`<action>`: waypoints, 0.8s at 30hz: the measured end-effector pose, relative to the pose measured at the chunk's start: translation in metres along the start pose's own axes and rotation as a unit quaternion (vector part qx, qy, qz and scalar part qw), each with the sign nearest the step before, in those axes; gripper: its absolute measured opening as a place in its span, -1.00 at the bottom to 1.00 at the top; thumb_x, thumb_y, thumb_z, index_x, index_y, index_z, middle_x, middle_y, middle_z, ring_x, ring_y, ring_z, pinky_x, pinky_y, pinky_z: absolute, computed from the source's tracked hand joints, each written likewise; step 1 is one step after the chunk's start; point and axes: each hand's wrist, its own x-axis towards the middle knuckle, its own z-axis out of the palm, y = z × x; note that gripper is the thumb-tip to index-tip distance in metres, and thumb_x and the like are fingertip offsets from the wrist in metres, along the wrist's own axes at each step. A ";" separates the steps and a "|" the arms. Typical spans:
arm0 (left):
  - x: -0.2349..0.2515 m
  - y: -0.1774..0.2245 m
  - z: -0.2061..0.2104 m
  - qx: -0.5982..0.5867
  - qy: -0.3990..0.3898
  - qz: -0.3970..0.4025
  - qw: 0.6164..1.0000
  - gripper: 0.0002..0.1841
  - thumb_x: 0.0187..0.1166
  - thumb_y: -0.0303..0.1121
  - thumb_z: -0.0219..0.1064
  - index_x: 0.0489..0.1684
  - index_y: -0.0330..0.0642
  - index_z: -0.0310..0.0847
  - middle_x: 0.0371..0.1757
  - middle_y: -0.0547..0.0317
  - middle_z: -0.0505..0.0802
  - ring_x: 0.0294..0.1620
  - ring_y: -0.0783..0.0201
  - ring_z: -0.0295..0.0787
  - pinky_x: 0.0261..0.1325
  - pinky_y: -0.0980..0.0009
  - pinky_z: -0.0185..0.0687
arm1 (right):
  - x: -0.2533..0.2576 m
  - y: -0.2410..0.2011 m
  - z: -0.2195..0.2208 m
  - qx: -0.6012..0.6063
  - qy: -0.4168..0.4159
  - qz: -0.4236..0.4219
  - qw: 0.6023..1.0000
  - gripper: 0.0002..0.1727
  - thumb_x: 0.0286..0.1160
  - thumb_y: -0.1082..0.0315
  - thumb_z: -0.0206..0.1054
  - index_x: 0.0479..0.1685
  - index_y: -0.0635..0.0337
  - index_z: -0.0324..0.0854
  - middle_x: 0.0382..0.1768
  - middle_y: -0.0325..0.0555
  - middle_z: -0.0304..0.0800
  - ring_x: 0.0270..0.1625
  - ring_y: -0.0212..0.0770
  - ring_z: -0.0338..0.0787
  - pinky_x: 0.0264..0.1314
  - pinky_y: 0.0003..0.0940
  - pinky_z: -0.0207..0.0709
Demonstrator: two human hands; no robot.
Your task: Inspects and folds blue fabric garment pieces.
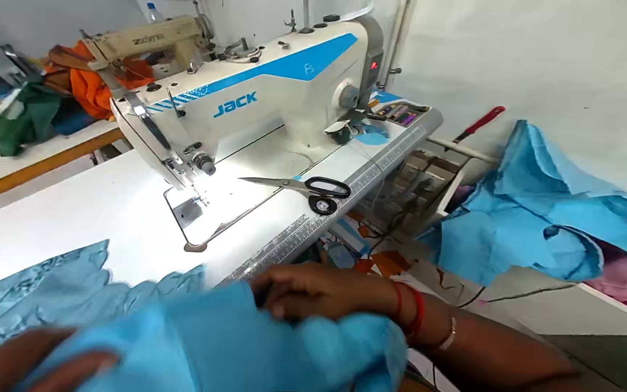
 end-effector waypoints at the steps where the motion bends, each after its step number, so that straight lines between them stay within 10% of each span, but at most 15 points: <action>1: 0.017 -0.025 0.010 0.094 -0.031 -0.031 0.995 -0.59 0.72 -0.29 0.29 -0.05 -0.67 0.67 -0.23 -0.50 0.83 -0.24 -0.28 0.84 -0.11 -0.14 0.71 | -0.017 0.009 -0.013 -0.087 -0.009 0.111 0.990 -0.71 0.62 0.52 0.23 0.22 0.48 0.65 -0.07 0.24 0.83 -0.05 0.00 0.84 0.11 -0.10 0.67; 4: 0.037 -0.125 0.052 0.254 0.035 -0.016 0.966 -0.62 0.54 -0.14 0.45 -0.17 -0.40 0.78 -0.59 -0.37 0.75 -0.52 -0.50 0.76 -0.49 -0.41 0.51 | -0.051 0.047 -0.061 -0.274 -0.015 0.510 0.815 -0.63 0.75 0.28 0.23 0.09 0.52 0.68 0.08 0.45 0.74 0.22 0.39 0.72 0.29 0.35 0.48; 7: 0.047 -0.168 0.068 0.287 0.065 -0.012 0.955 -0.67 0.48 -0.17 0.54 -0.18 -0.33 0.81 -0.63 -0.30 0.75 -0.56 -0.46 0.75 -0.52 -0.37 0.49 | -0.096 0.095 -0.112 -0.321 0.188 0.617 0.694 -0.38 0.71 0.07 0.31 0.31 0.60 0.53 0.24 0.59 0.66 0.34 0.57 0.64 0.31 0.52 0.40; 10: 0.060 -0.167 0.067 0.268 0.011 -0.070 0.961 -0.70 0.47 -0.19 0.57 -0.09 -0.25 0.80 -0.50 -0.23 0.81 -0.43 -0.36 0.80 -0.37 -0.36 0.56 | -0.119 0.146 -0.131 -0.289 0.321 0.498 0.752 -0.21 0.60 0.13 0.45 0.63 0.52 0.27 0.39 0.68 0.49 0.34 0.67 0.58 0.32 0.59 0.37; 13: 0.065 -0.162 0.064 0.245 0.016 -0.041 0.969 -0.72 0.43 -0.29 0.61 -0.06 -0.29 0.80 -0.38 -0.14 0.85 -0.29 -0.24 0.84 -0.15 -0.33 0.63 | -0.126 0.182 -0.111 -0.202 0.276 0.434 0.833 -0.65 0.80 0.28 0.20 0.12 0.48 0.67 -0.03 0.36 0.74 0.03 0.22 0.72 0.22 0.21 0.49; 17: 0.044 -0.144 0.055 0.215 0.061 0.028 0.974 -0.67 0.51 -0.19 0.49 0.01 -0.27 0.80 -0.01 -0.20 0.87 0.06 -0.33 0.82 0.14 -0.38 0.60 | -0.152 0.192 -0.092 -0.120 0.267 0.450 0.844 -0.72 0.81 0.32 0.17 0.05 0.36 0.71 -0.15 0.06 0.77 -0.17 -0.15 0.70 0.00 -0.17 0.60; 21: 0.030 -0.121 0.059 0.210 0.093 0.080 0.970 -0.45 0.65 0.10 0.03 -0.14 -0.14 0.86 -0.12 0.05 0.92 -0.03 -0.10 0.89 0.05 -0.20 0.73 | -0.155 0.120 -0.117 -0.277 0.132 0.600 0.738 -0.53 0.67 0.23 0.35 0.27 0.54 0.62 0.22 0.55 0.69 0.33 0.49 0.67 0.42 0.46 0.39; 24: 0.050 -0.108 0.067 0.191 0.067 0.072 0.977 -0.69 0.66 -0.22 0.21 -0.16 -0.22 0.85 -0.13 -0.04 0.91 -0.03 -0.16 0.89 0.04 -0.24 0.73 | -0.108 0.059 -0.140 -0.308 0.231 0.428 0.818 -0.66 0.77 0.26 0.23 -0.14 0.42 0.74 -0.30 0.24 0.81 -0.20 0.18 0.80 0.01 0.28 0.59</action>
